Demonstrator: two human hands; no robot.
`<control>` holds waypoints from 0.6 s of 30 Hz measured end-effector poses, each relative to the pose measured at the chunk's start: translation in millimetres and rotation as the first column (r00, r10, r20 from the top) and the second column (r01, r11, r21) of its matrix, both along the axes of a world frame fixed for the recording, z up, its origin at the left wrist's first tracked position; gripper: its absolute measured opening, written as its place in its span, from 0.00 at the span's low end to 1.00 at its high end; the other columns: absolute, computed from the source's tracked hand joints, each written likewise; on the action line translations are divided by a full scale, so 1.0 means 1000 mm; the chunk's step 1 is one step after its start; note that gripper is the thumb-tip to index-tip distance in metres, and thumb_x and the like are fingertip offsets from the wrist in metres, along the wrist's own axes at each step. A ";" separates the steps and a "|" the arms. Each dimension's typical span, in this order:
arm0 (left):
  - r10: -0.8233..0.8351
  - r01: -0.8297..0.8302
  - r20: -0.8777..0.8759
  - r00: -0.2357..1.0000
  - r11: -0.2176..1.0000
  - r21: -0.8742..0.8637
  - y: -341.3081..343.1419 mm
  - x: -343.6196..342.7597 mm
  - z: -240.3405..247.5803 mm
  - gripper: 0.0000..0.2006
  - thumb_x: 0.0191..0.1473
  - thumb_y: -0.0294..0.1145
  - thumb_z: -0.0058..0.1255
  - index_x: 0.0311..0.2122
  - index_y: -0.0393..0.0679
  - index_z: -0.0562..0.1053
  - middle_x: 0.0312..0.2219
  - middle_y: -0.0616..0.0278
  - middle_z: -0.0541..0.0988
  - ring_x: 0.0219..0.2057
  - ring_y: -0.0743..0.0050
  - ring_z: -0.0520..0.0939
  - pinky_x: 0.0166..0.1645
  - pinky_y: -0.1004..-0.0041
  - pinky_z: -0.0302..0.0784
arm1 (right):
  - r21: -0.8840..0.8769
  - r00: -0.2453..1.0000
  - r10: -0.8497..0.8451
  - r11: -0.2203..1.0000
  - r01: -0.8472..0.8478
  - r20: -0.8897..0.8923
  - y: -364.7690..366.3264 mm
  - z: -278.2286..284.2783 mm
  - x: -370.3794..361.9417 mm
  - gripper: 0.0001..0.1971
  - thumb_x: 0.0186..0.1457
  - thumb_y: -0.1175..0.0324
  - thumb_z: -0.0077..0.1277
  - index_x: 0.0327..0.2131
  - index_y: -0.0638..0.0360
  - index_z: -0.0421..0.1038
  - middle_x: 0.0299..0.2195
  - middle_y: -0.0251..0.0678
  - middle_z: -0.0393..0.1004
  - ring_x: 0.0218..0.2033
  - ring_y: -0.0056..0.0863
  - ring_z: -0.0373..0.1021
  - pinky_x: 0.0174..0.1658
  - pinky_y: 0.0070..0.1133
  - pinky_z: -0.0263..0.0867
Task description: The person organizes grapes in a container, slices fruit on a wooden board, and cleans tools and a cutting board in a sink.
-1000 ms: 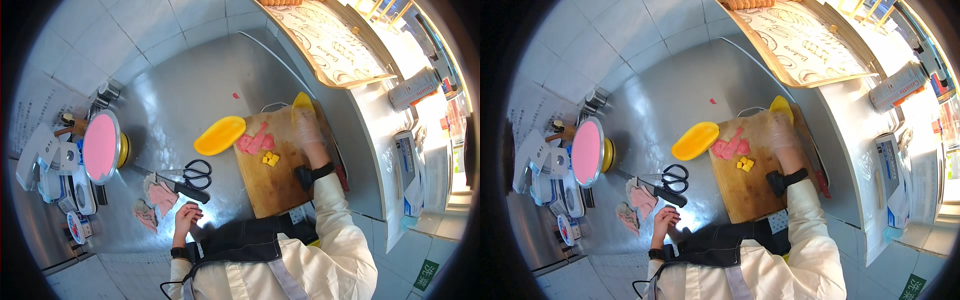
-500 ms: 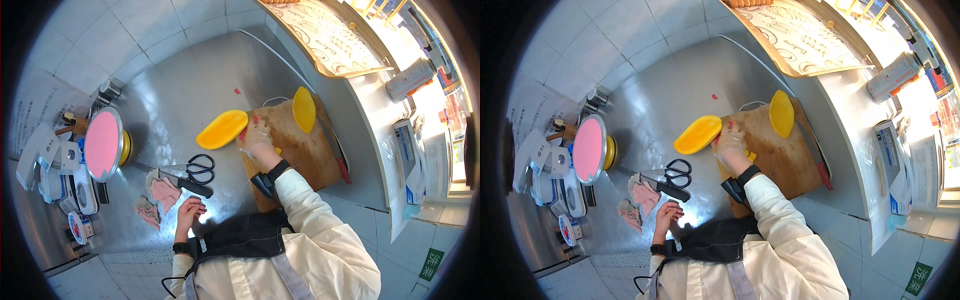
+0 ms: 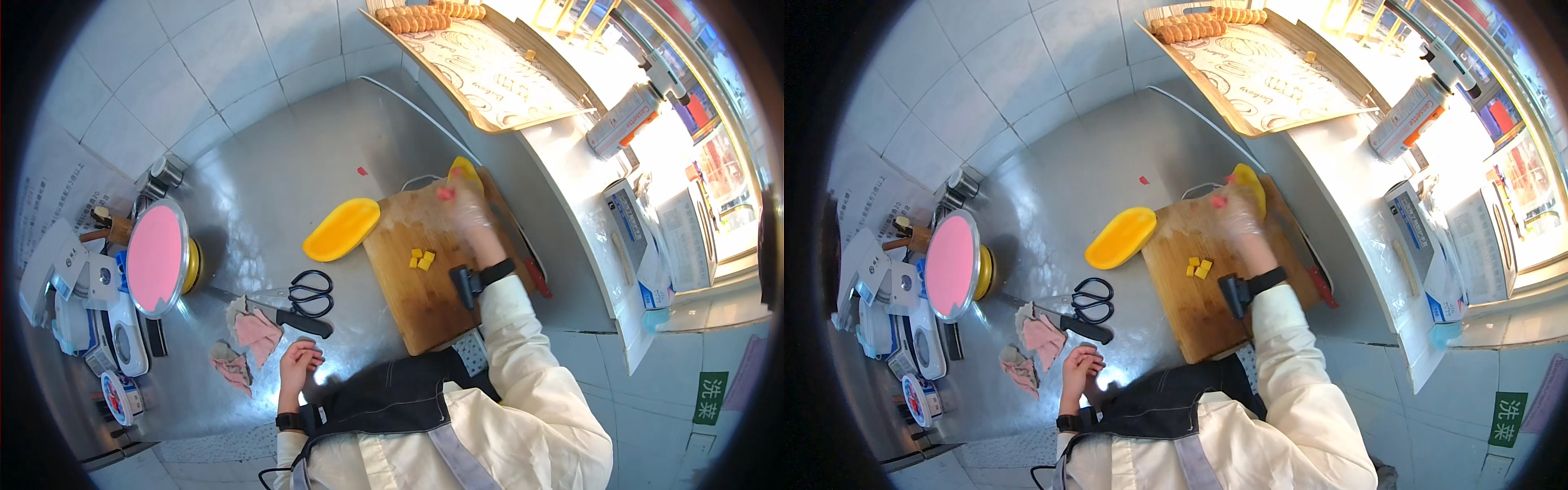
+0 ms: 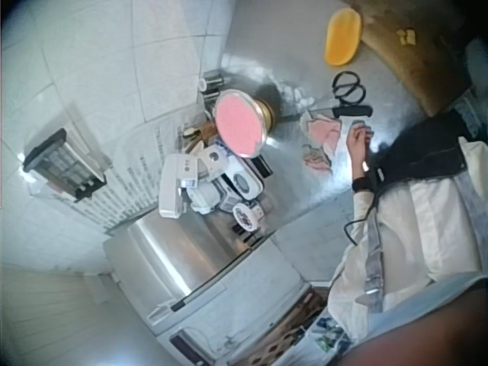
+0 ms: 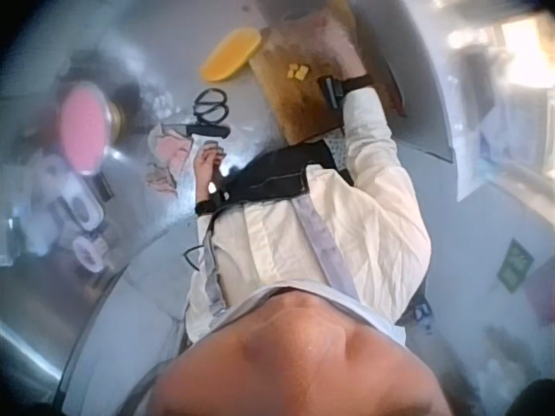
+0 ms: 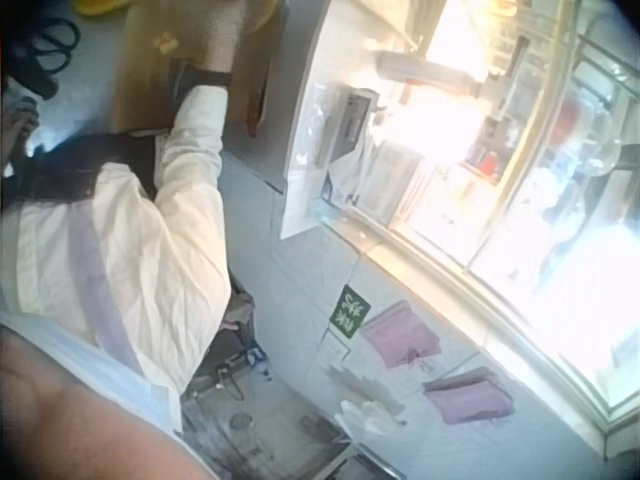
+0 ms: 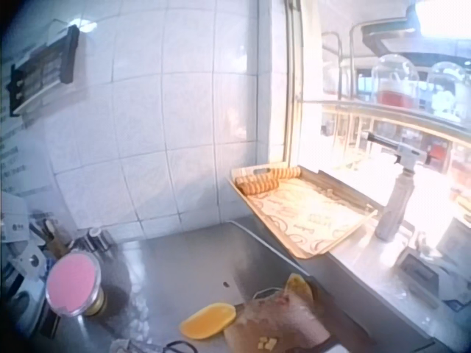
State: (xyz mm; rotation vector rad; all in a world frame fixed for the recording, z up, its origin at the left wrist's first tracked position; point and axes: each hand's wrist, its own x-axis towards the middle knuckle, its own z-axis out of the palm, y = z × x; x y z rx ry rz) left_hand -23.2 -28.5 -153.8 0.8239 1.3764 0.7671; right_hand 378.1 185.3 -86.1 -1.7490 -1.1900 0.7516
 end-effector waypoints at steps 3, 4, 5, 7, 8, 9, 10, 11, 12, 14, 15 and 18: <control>-0.036 0.036 0.019 0.999 0.999 -0.009 0.004 -0.005 0.001 0.07 0.51 0.24 0.40 0.37 0.40 0.67 0.26 0.59 0.76 0.24 0.78 0.77 0.26 0.84 0.69 | 0.022 0.925 0.037 0.999 -0.049 0.379 0.003 0.017 0.029 0.06 0.43 0.67 0.48 0.27 0.56 0.68 0.29 0.45 0.67 0.32 0.42 0.66 0.37 0.30 0.62; -0.057 0.057 0.033 0.998 0.998 -0.020 0.004 -0.007 0.005 0.07 0.51 0.24 0.40 0.37 0.40 0.67 0.27 0.59 0.76 0.25 0.77 0.77 0.26 0.84 0.69 | -0.050 0.609 0.162 0.979 -0.196 0.776 0.005 0.018 0.034 0.06 0.42 0.66 0.48 0.27 0.55 0.68 0.31 0.46 0.67 0.32 0.43 0.66 0.37 0.30 0.62; -0.045 0.046 0.031 0.999 0.999 -0.017 0.005 -0.008 0.008 0.07 0.51 0.24 0.40 0.37 0.40 0.67 0.27 0.59 0.76 0.25 0.77 0.77 0.26 0.84 0.69 | -0.046 0.609 0.166 0.977 -0.208 0.775 0.003 0.020 0.040 0.06 0.42 0.66 0.48 0.27 0.55 0.68 0.31 0.46 0.67 0.32 0.43 0.66 0.37 0.30 0.62; -0.082 0.086 0.070 0.994 0.994 -0.061 0.008 -0.008 0.017 0.08 0.50 0.24 0.39 0.37 0.40 0.66 0.28 0.58 0.76 0.26 0.76 0.78 0.27 0.84 0.69 | -0.248 0.394 0.333 0.935 -0.252 0.857 0.000 0.034 0.035 0.08 0.44 0.65 0.47 0.29 0.56 0.68 0.34 0.48 0.66 0.35 0.43 0.65 0.39 0.31 0.62; -0.061 0.064 0.066 0.996 0.996 -0.057 0.007 -0.009 0.015 0.08 0.50 0.24 0.39 0.37 0.40 0.66 0.28 0.58 0.76 0.26 0.76 0.78 0.27 0.84 0.69 | -0.243 0.390 0.338 0.931 -0.273 0.857 0.007 0.033 0.027 0.08 0.44 0.65 0.47 0.29 0.56 0.68 0.34 0.48 0.66 0.35 0.43 0.65 0.39 0.31 0.62; -0.060 0.065 0.079 0.995 0.996 -0.061 0.007 -0.010 0.012 0.08 0.50 0.24 0.39 0.37 0.40 0.66 0.28 0.58 0.76 0.26 0.76 0.78 0.27 0.83 0.70 | -0.095 0.428 0.184 0.971 -0.221 0.885 0.011 0.032 0.020 0.09 0.45 0.65 0.46 0.31 0.57 0.68 0.35 0.48 0.66 0.36 0.42 0.65 0.40 0.32 0.61; -0.059 0.065 0.090 0.994 0.996 -0.064 0.007 -0.010 0.009 0.08 0.50 0.24 0.40 0.37 0.40 0.66 0.28 0.57 0.76 0.26 0.76 0.78 0.28 0.83 0.70 | 0.055 0.460 0.027 0.985 -0.164 0.888 0.016 0.032 0.011 0.10 0.46 0.66 0.45 0.32 0.58 0.67 0.35 0.49 0.66 0.37 0.41 0.64 0.41 0.33 0.61; -0.049 0.055 0.086 0.995 0.997 -0.061 0.005 -0.011 0.006 0.08 0.50 0.24 0.40 0.37 0.40 0.66 0.28 0.57 0.76 0.26 0.76 0.78 0.28 0.83 0.70 | 0.059 0.463 0.028 0.983 -0.174 0.886 0.029 0.032 0.001 0.10 0.46 0.66 0.45 0.32 0.58 0.67 0.35 0.49 0.66 0.37 0.41 0.64 0.41 0.33 0.61; -0.049 0.055 0.091 0.995 0.996 -0.073 0.006 -0.011 0.003 0.07 0.50 0.24 0.40 0.37 0.40 0.66 0.28 0.57 0.76 0.27 0.76 0.78 0.28 0.83 0.70 | -0.092 0.502 0.196 0.970 -0.224 0.842 0.047 0.035 -0.011 0.11 0.46 0.67 0.43 0.35 0.59 0.66 0.36 0.49 0.66 0.39 0.41 0.64 0.43 0.32 0.60; -0.049 0.058 0.099 0.994 0.994 -0.087 0.007 -0.010 0.005 0.07 0.51 0.24 0.40 0.37 0.40 0.66 0.28 0.57 0.76 0.27 0.75 0.78 0.28 0.83 0.70 | -0.183 0.574 0.411 0.892 -0.413 0.708 0.064 0.039 -0.043 0.14 0.46 0.68 0.41 0.38 0.60 0.65 0.39 0.50 0.65 0.41 0.41 0.63 0.45 0.31 0.59; -0.054 0.065 0.126 0.991 0.994 -0.093 0.008 -0.011 0.006 0.07 0.51 0.24 0.40 0.37 0.40 0.66 0.28 0.57 0.76 0.27 0.75 0.78 0.29 0.83 0.70 | -0.116 0.602 0.470 0.839 -0.531 0.645 0.069 0.040 -0.061 0.15 0.46 0.69 0.41 0.40 0.60 0.64 0.40 0.50 0.65 0.42 0.42 0.63 0.46 0.31 0.59; -0.047 0.058 0.165 0.985 0.997 -0.060 0.007 -0.014 -0.013 0.08 0.50 0.23 0.40 0.37 0.40 0.66 0.28 0.56 0.76 0.28 0.72 0.78 0.29 0.81 0.71 | -0.584 0.209 0.761 0.617 -0.528 0.614 0.126 0.014 -0.115 0.14 0.39 0.74 0.51 0.35 0.61 0.70 0.38 0.49 0.69 0.39 0.43 0.67 0.42 0.29 0.64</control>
